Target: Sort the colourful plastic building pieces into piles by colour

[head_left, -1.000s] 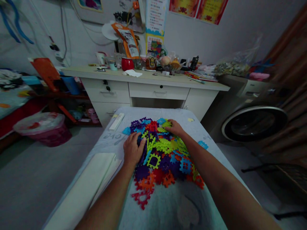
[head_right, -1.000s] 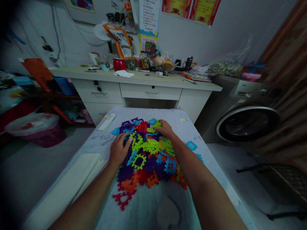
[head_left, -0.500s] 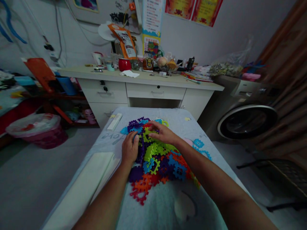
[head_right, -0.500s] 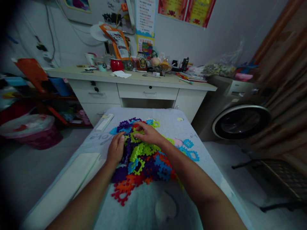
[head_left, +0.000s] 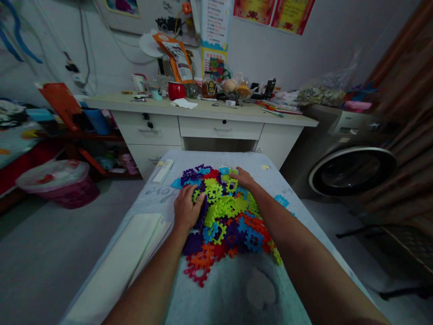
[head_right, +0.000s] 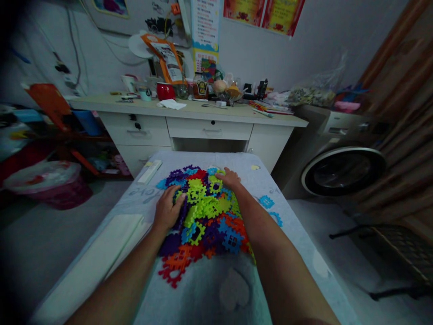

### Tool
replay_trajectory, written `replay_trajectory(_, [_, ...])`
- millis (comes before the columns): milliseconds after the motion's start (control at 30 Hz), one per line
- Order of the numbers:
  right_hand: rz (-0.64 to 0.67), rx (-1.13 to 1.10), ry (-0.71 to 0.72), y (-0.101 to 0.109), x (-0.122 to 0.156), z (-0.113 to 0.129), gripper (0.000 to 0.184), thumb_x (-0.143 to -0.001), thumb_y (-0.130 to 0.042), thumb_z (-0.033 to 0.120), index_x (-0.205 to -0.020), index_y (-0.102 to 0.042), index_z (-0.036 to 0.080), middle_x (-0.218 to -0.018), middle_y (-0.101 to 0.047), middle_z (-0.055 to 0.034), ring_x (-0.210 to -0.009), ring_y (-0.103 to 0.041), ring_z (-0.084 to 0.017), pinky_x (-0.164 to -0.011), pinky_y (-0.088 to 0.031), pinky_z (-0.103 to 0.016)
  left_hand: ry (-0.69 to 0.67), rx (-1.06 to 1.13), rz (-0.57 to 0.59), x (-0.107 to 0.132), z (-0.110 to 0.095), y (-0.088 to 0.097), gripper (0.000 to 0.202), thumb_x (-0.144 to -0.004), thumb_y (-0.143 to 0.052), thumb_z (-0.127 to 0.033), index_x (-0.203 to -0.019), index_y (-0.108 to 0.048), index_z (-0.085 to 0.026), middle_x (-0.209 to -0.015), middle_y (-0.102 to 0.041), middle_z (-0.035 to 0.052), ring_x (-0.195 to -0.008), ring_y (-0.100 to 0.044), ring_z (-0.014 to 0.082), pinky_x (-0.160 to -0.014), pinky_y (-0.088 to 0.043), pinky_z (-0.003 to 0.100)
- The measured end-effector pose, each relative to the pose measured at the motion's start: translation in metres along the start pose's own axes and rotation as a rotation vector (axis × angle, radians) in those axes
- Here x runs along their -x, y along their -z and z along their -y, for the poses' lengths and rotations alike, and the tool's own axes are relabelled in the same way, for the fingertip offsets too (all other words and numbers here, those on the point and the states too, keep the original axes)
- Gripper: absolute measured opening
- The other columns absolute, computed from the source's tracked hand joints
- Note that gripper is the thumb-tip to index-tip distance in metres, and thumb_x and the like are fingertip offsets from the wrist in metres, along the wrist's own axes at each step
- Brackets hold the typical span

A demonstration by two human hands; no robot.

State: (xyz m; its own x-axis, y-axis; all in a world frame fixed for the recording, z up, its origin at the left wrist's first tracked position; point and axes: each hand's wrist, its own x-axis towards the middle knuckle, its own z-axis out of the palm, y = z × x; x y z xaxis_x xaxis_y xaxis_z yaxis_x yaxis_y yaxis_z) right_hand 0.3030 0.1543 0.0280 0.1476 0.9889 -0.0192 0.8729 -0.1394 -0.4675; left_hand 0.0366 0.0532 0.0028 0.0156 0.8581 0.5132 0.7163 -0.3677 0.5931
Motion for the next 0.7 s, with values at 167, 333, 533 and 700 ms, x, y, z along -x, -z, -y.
replay_trajectory(167, [0.11,-0.209,0.158,-0.011,-0.002,0.021,0.075,-0.068,-0.077,0.033,-0.136,-0.049,0.019,-0.114,-0.065,-0.0088,-0.099,-0.062,-0.023,-0.089,-0.047,-0.036,0.001,-0.038,0.025,0.0,-0.002,0.0,0.046,-0.093,-0.042,-0.05,-0.123,-0.058,-0.018,-0.128,-0.059,0.013,-0.123,-0.053,0.028,-0.105,-0.041,0.046])
replay_trajectory(333, [0.216,-0.43,0.374,-0.006,0.015,0.034,0.036,-0.073,-0.062,0.017,-0.108,-0.064,0.017,-0.081,-0.062,0.0028,-0.072,-0.057,-0.012,-0.076,-0.049,-0.028,0.02,-0.032,0.034,0.0,-0.003,-0.001,0.045,-0.092,-0.046,-0.049,-0.126,-0.056,-0.021,-0.13,-0.059,0.0115,-0.125,-0.052,0.0276,-0.105,-0.04,0.046])
replay_trajectory(533, [0.387,-0.613,0.483,0.025,0.067,0.046,0.045,-0.078,-0.069,0.037,-0.118,-0.059,0.021,-0.099,-0.065,-0.0023,-0.084,-0.063,-0.016,-0.081,-0.052,-0.034,0.04,0.009,-0.072,0.003,-0.01,0.015,0.042,-0.093,-0.043,-0.046,-0.124,-0.056,-0.022,-0.132,-0.056,0.012,-0.127,-0.049,0.0294,-0.108,-0.033,0.053])
replay_trajectory(700, [0.271,-0.289,0.613,0.034,0.121,0.03,0.075,-0.071,-0.077,0.041,-0.136,-0.048,0.019,-0.137,-0.053,-0.0138,-0.127,-0.049,-0.028,-0.109,-0.036,-0.047,-0.159,0.073,0.062,0.009,-0.033,0.024,0.053,-0.087,-0.051,-0.053,-0.132,-0.051,-0.023,-0.14,-0.047,0.0112,-0.135,-0.039,0.0285,-0.113,-0.03,0.05])
